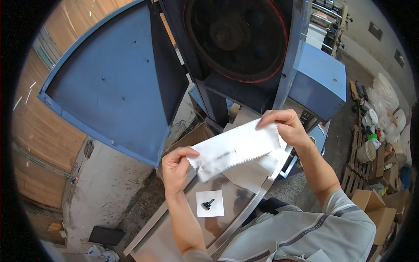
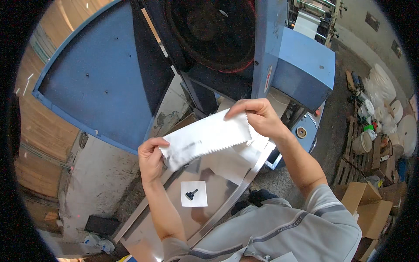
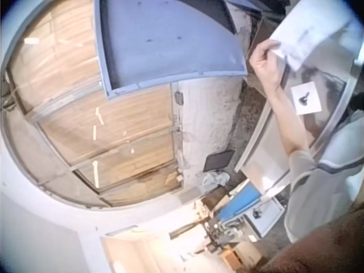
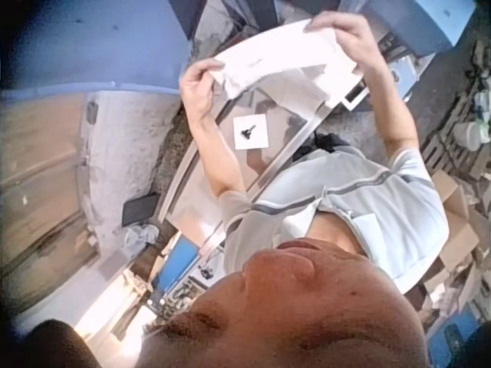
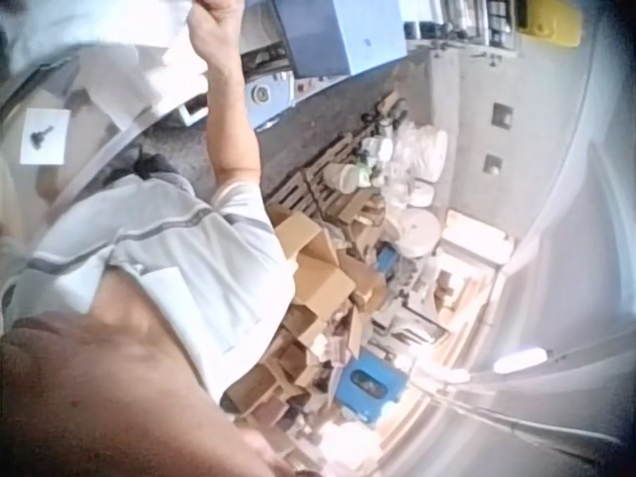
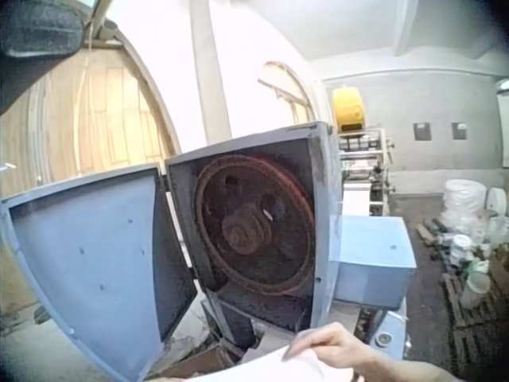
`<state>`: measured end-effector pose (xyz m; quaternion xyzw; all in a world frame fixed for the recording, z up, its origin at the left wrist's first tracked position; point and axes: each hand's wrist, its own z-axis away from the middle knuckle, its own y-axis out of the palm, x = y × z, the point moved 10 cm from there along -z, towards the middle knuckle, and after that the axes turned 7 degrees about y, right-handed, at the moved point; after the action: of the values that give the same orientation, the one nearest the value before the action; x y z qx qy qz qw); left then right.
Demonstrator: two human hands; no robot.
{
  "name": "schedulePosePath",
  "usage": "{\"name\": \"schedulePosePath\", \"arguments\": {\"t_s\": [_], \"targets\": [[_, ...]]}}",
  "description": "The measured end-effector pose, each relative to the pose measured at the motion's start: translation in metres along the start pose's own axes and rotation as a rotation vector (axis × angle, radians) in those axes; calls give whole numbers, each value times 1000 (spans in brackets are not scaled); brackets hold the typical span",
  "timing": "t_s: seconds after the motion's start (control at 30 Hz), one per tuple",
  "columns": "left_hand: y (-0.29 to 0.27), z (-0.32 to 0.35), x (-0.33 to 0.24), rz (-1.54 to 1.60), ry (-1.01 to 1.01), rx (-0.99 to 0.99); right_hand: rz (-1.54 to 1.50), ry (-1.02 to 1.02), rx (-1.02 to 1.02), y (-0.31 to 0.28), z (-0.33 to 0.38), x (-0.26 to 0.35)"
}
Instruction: Inspecting packaged textile items from a packaging machine for quality control.
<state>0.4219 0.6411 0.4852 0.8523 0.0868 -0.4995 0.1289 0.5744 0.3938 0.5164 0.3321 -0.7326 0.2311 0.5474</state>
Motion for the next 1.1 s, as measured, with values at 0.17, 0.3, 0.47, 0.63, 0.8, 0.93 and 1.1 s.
{"name": "schedulePosePath", "arguments": {"t_s": [0.17, 0.3, 0.47, 0.63, 0.8, 0.93, 1.1], "targets": [[-4, 4, 7, 86, -1, 61, 8, -5, 67, 4, 2, 3], [-7, 5, 20, 243, -136, -133, 54, -22, 66, 7, 1, 10], [28, 32, 84, 532, -380, -23, 149, 47, -5, 1, -8, -2], [46, 47, 115, 285, -423, 59, 202, 125, -9, -10, -12, -21], [38, 44, 146, 129, -427, -51, 156, 556, -215, -47, 5, -89], [34, 42, 158, 30, -382, -108, 661, 511, -165, -40, 10, -98], [35, 43, 171, 78, -383, -122, 576, 464, -190, -46, 7, -106]]}}
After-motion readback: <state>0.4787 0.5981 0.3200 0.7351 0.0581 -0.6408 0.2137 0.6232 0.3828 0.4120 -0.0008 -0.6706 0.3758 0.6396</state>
